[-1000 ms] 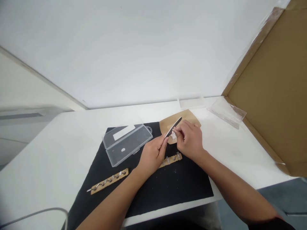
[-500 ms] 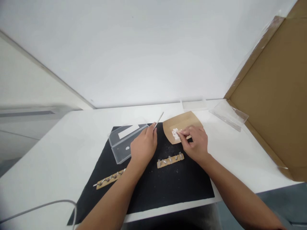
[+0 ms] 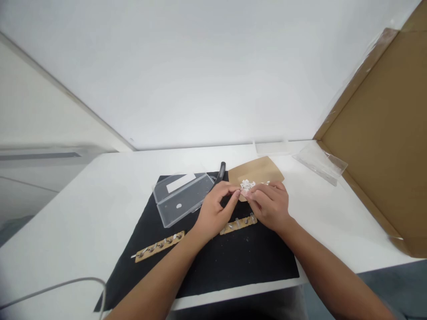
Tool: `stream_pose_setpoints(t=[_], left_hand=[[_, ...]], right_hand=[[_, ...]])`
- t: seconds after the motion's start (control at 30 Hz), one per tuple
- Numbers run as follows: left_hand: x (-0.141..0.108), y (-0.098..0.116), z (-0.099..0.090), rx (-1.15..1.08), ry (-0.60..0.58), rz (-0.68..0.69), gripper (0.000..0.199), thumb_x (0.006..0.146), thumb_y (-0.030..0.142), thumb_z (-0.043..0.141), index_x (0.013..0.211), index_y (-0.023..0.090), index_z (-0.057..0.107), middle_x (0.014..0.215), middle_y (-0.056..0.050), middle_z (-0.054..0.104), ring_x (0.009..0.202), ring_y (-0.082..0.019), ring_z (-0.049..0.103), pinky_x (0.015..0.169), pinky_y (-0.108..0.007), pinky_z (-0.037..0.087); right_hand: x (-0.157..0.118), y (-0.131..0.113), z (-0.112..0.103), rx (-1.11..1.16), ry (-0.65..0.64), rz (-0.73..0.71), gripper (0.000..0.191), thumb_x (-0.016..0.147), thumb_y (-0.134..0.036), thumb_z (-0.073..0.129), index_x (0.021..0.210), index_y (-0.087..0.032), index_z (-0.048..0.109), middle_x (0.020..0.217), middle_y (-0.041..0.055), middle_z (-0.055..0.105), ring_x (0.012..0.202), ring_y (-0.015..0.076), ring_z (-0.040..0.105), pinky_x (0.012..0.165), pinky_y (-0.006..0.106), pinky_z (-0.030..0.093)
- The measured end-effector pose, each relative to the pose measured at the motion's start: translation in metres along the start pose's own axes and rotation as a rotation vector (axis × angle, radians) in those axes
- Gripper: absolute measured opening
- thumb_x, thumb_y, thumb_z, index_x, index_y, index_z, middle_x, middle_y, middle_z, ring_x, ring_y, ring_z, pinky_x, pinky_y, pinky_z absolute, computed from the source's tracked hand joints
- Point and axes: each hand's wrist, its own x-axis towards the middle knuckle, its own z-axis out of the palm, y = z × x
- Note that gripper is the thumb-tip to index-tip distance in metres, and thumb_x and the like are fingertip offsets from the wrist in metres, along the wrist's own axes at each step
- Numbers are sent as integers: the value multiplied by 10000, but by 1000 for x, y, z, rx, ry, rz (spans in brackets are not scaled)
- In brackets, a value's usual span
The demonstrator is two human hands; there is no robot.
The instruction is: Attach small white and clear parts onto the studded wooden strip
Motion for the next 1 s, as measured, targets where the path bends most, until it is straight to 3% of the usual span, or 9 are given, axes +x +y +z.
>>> stream_pose_setpoints(t=[0.17, 0.33, 0.5, 0.6, 0.87, 1.0], left_hand=[[0, 5, 1, -276, -4, -121, 193, 1009, 338, 637, 1004, 203, 775, 1035, -78, 761, 934, -192, 722, 807, -308, 585], [-2, 3, 4, -387, -25, -127, 189, 975, 338, 680, 1008, 195, 799, 1042, -100, 770, 934, -210, 741, 770, -315, 614], [-1, 1, 4, -316, -48, -78, 188, 978, 336, 676, 987, 201, 806, 998, -106, 771, 896, -216, 727, 743, -334, 610], [-3, 4, 4, -181, -18, 2, 167, 982, 317, 667, 960, 214, 797, 968, -91, 760, 934, -226, 695, 841, -384, 590], [-4, 7, 5, -94, -10, 46, 189, 980, 291, 668, 825, 230, 757, 803, -29, 710, 868, -206, 627, 895, -400, 492], [-3, 7, 5, -38, -7, 106, 181, 966, 282, 657, 808, 220, 719, 785, -32, 686, 842, -207, 609, 874, -407, 481]], right_hand=[[3, -1, -4, 5, -2, -53, 233, 910, -108, 776, 833, -239, 599, 810, -53, 793, 659, 103, 715, 739, 321, 443], [2, 1, -8, 19, -95, -59, 255, 939, -156, 741, 772, -256, 577, 812, -69, 792, 664, 110, 709, 723, 331, 440], [-2, 5, -11, 85, -175, -64, 249, 924, -162, 763, 799, -255, 569, 813, -76, 781, 698, 116, 721, 753, 336, 425], [-4, 6, -11, 118, -210, -65, 226, 920, -165, 771, 855, -255, 574, 815, -68, 771, 693, 122, 713, 767, 341, 409], [-4, 2, -10, 151, -238, 139, 269, 921, -326, 810, 1119, -241, 648, 751, -63, 697, 680, 130, 685, 798, 339, 414], [-3, 3, -11, 178, -266, 118, 143, 957, -292, 761, 1068, -237, 690, 750, -46, 683, 699, 131, 669, 776, 335, 405]])
